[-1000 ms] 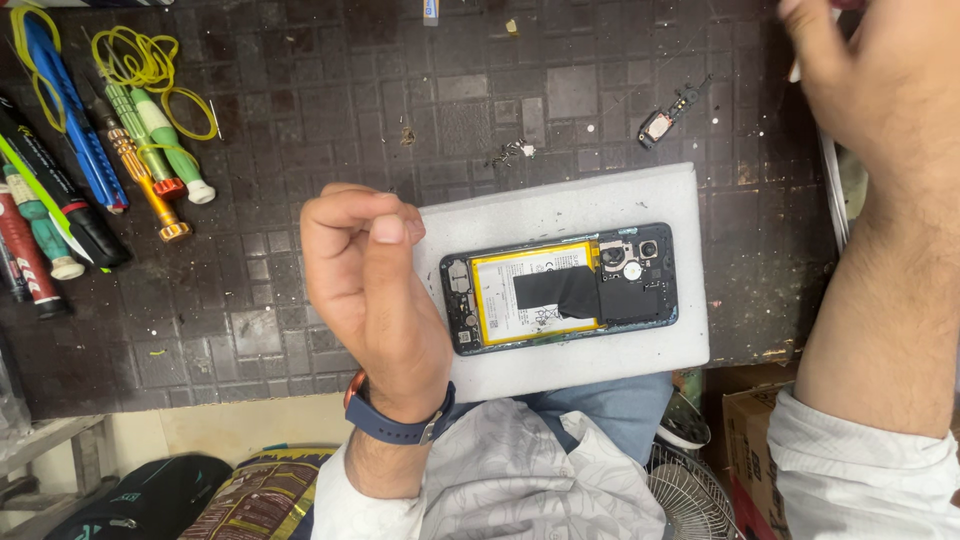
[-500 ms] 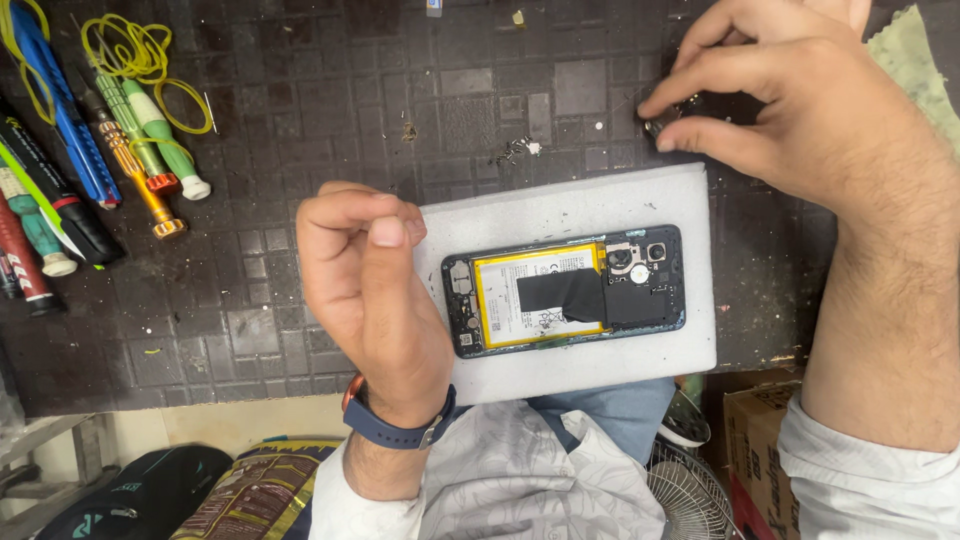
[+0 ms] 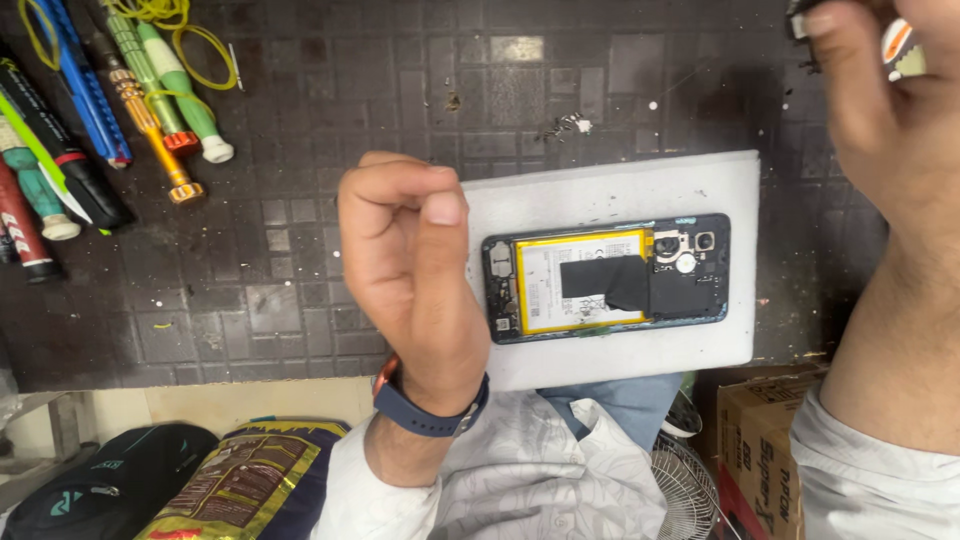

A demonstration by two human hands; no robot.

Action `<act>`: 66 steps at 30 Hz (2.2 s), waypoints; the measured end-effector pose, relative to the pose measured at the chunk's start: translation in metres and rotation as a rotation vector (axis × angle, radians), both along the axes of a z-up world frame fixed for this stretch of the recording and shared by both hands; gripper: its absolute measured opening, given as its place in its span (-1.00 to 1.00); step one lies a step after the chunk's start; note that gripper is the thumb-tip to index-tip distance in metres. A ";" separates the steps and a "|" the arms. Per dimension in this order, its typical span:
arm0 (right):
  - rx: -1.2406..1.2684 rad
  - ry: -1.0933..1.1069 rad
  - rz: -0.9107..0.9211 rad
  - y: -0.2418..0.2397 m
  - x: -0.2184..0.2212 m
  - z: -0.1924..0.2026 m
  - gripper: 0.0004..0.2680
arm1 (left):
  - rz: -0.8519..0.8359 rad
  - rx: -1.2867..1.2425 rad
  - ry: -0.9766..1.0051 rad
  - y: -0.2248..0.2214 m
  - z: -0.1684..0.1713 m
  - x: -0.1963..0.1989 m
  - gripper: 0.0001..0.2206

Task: The person disassembles a smartphone, removes the battery, and uses tweezers to manipulate internal components. The person then reassembles the phone by placing the back cover and securing it.

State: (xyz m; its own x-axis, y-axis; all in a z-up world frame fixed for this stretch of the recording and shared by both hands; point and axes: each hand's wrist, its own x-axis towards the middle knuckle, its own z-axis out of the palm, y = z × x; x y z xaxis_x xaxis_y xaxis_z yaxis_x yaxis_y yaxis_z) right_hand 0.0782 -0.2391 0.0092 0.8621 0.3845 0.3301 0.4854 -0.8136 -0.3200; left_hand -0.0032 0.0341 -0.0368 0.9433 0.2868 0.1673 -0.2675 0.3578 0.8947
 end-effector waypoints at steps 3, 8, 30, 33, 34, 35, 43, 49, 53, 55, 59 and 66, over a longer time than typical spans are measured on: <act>0.069 0.020 -0.071 0.016 -0.004 0.010 -0.93 | 0.017 0.028 -0.010 0.000 0.001 0.000 -0.95; 0.333 0.153 -0.141 0.057 -0.031 0.032 -0.91 | 0.003 0.022 -0.031 0.000 0.001 0.001 -0.94; 0.389 0.412 0.056 0.120 -0.058 -0.004 -0.88 | 0.075 -0.073 -0.079 0.002 0.008 -0.006 -0.96; 0.415 0.434 0.056 0.118 -0.058 -0.004 -0.88 | 0.018 0.055 0.025 0.009 0.019 -0.017 -0.92; 0.424 0.444 0.061 0.117 -0.058 -0.005 -0.88 | -0.008 0.112 0.044 0.012 0.023 -0.022 -0.91; 0.433 0.454 0.066 0.116 -0.058 -0.005 -0.88 | -0.043 0.190 0.030 0.016 0.027 -0.026 -0.92; 0.396 0.422 0.104 0.117 -0.057 -0.006 -0.86 | -0.265 1.054 0.002 0.051 0.046 -0.025 -0.37; 0.425 0.503 0.087 0.117 -0.059 -0.006 -0.86 | -0.379 1.257 0.025 0.061 0.044 -0.017 -0.09; 0.354 0.430 0.155 0.117 -0.059 -0.009 -0.87 | -0.436 1.268 0.030 0.063 0.039 -0.015 -0.17; 0.345 0.425 0.154 0.117 -0.059 -0.009 -0.87 | -0.440 1.265 0.024 0.064 0.037 -0.013 -0.20; 0.318 0.381 0.178 0.117 -0.059 -0.010 -0.88 | -0.423 1.244 0.016 0.065 0.032 -0.009 -0.23; 0.297 0.355 0.165 0.120 -0.059 -0.010 -0.83 | -0.406 1.234 -0.023 0.067 0.027 -0.008 -0.23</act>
State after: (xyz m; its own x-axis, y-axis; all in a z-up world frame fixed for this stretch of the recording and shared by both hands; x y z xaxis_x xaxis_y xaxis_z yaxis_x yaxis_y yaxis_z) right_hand 0.0194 -0.1188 -0.0004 0.8767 0.4595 0.1426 0.4190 -0.5837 -0.6955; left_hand -0.0113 0.1009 -0.0101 0.9194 -0.3707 0.1314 -0.3541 -0.6351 0.6865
